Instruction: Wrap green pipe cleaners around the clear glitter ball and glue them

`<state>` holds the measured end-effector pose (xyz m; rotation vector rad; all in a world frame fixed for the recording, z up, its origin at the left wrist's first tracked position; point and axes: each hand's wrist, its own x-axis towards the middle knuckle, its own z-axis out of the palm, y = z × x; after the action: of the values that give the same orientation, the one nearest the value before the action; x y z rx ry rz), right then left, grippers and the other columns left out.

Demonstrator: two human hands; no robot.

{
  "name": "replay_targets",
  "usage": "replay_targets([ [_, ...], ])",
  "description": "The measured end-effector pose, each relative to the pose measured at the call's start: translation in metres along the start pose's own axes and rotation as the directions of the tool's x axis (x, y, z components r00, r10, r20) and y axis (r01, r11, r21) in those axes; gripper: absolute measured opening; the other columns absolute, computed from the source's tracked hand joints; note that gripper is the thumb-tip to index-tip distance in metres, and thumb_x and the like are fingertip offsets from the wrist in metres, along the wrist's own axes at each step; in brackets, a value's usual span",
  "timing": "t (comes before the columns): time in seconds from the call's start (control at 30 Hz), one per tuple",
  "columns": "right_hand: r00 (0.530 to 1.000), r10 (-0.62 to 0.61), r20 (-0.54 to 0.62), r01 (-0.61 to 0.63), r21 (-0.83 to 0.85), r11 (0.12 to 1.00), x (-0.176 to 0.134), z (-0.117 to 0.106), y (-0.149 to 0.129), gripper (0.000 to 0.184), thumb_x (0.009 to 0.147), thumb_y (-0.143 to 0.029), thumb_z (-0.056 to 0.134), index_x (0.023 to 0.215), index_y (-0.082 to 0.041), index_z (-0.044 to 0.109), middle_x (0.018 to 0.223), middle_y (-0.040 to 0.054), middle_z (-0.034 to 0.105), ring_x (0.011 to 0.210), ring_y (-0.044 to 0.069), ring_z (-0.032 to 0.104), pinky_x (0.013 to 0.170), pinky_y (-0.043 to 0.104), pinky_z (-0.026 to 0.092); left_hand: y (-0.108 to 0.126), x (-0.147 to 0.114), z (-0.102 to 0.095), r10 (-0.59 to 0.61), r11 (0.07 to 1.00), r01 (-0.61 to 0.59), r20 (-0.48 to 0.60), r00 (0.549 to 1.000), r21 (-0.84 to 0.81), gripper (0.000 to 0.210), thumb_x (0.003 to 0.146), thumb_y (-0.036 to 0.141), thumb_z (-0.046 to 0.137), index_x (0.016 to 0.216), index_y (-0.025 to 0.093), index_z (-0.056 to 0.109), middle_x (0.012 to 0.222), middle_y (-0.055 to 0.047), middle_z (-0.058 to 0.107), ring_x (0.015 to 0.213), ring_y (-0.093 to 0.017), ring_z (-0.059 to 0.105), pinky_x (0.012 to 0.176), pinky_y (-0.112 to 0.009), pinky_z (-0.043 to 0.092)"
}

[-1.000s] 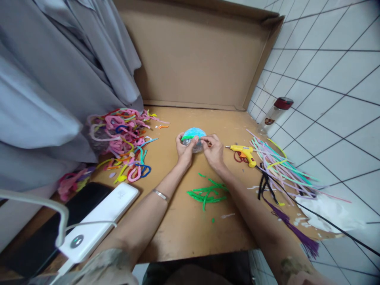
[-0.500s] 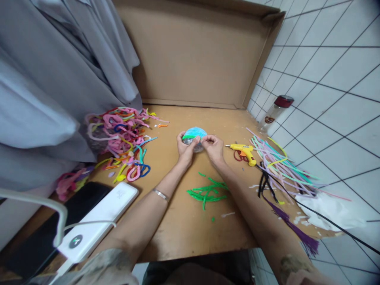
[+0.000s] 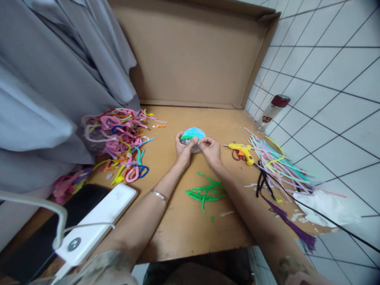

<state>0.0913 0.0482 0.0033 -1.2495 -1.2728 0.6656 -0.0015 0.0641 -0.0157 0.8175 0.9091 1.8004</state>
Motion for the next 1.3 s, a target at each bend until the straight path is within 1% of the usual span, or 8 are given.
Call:
replay_targets([
  [0.13, 0.984, -0.167, 0.063, 0.178, -0.239, 0.955, 0.005, -0.040, 0.000, 0.012, 0.073, -0.024, 0.054, 0.076, -0.019, 0.065, 0.081, 0.0032, 0.067, 0.075, 0.017, 0.061, 0.076, 0.031, 0.050, 0.002, 0.000, -0.001, 0.007, 1.000, -0.007, -0.002, 1.000, 0.025, 0.077, 0.045, 0.041, 0.089, 0.110, 0.023, 0.051, 0.102, -0.003, 0.060, 0.082, -0.013, 0.060, 0.073, -0.024, 0.049],
  [0.27, 0.947, -0.270, -0.174, 0.084, -0.678, 0.730, 0.006, -0.097, 0.002, 0.024, 0.082, -0.024, 0.045, 0.091, -0.017, 0.066, 0.098, 0.0120, 0.067, 0.098, 0.025, 0.060, 0.091, 0.042, 0.044, 0.001, 0.002, -0.001, 0.015, 0.999, -0.015, -0.011, 1.000, 0.039, 0.073, 0.045, 0.038, 0.089, 0.107, 0.023, 0.053, 0.102, -0.003, 0.059, 0.085, -0.013, 0.059, 0.076, -0.024, 0.049],
  [0.43, 0.958, -0.061, -0.281, -0.245, -0.908, 0.340, -0.005, -0.131, 0.003, 0.044, 0.088, -0.042, 0.049, 0.107, -0.005, 0.064, 0.107, 0.0264, 0.065, 0.102, 0.036, 0.062, 0.085, 0.046, 0.045, 0.000, 0.003, -0.001, 0.022, 0.999, -0.021, -0.020, 1.000, 0.030, 0.070, 0.047, 0.038, 0.087, 0.105, 0.024, 0.052, 0.102, -0.003, 0.058, 0.086, -0.014, 0.059, 0.077, -0.024, 0.049],
  [0.57, 0.952, 0.084, -0.294, -0.305, -0.931, 0.202, -0.007, -0.130, 0.005, 0.064, 0.082, -0.057, 0.057, 0.112, -0.001, 0.062, 0.105, 0.0286, 0.065, 0.097, 0.037, 0.067, 0.078, 0.043, 0.049, 0.001, 0.003, -0.001, 0.032, 0.999, -0.031, -0.025, 0.999, 0.038, 0.069, 0.047, 0.039, 0.087, 0.106, 0.024, 0.053, 0.102, -0.003, 0.058, 0.087, -0.014, 0.059, 0.078, -0.024, 0.049],
  [0.8, 0.921, 0.172, -0.351, -0.387, -0.879, 0.280, 0.002, -0.140, 0.014, 0.057, 0.077, -0.052, 0.061, 0.109, -0.004, 0.067, 0.109, 0.0253, 0.067, 0.101, 0.037, 0.066, 0.079, 0.040, 0.050, 0.001, 0.003, -0.002, 0.016, 1.000, -0.016, -0.022, 1.000, 0.020, 0.069, 0.046, 0.038, 0.087, 0.104, 0.025, 0.052, 0.101, -0.002, 0.058, 0.085, -0.013, 0.059, 0.077, -0.024, 0.049],
  [0.9, 0.918, 0.093, -0.385, -0.391, -0.846, 0.361, 0.003, -0.143, 0.011, 0.050, 0.078, -0.046, 0.060, 0.107, -0.007, 0.066, 0.109, 0.0232, 0.066, 0.101, 0.035, 0.065, 0.078, 0.039, 0.048, 0.000, 0.003, -0.001, -0.006, 1.000, 0.006, -0.020, 1.000, -0.010, 0.072, 0.046, 0.038, 0.088, 0.106, 0.024, 0.051, 0.102, -0.002, 0.058, 0.084, -0.013, 0.059, 0.074, -0.023, 0.049],
  [1.13, 0.918, -0.159, -0.363, -0.196, -0.764, 0.615, -0.003, -0.128, -0.005, 0.050, 0.080, -0.051, 0.054, 0.111, -0.013, 0.055, 0.092, 0.0128, 0.065, 0.085, 0.028, 0.061, 0.071, 0.036, 0.044, -0.004, -0.002, 0.004, -0.052, 0.998, 0.052, 0.008, 0.999, -0.037, 0.076, 0.047, 0.043, 0.088, 0.109, 0.023, 0.050, 0.099, -0.003, 0.059, 0.085, -0.015, 0.061, 0.076, -0.026, 0.049],
  [1.3, 0.947, -0.198, -0.252, -0.081, -0.787, 0.612, -0.015, -0.109, -0.014, 0.034, 0.082, -0.045, 0.054, 0.101, -0.017, 0.055, 0.083, 0.0104, 0.064, 0.079, 0.027, 0.060, 0.069, 0.034, 0.041, -0.004, -0.003, 0.004, -0.059, 0.997, 0.060, 0.012, 0.998, -0.051, 0.077, 0.046, 0.045, 0.088, 0.109, 0.024, 0.049, 0.099, -0.002, 0.059, 0.085, -0.014, 0.060, 0.077, -0.026, 0.049],
])
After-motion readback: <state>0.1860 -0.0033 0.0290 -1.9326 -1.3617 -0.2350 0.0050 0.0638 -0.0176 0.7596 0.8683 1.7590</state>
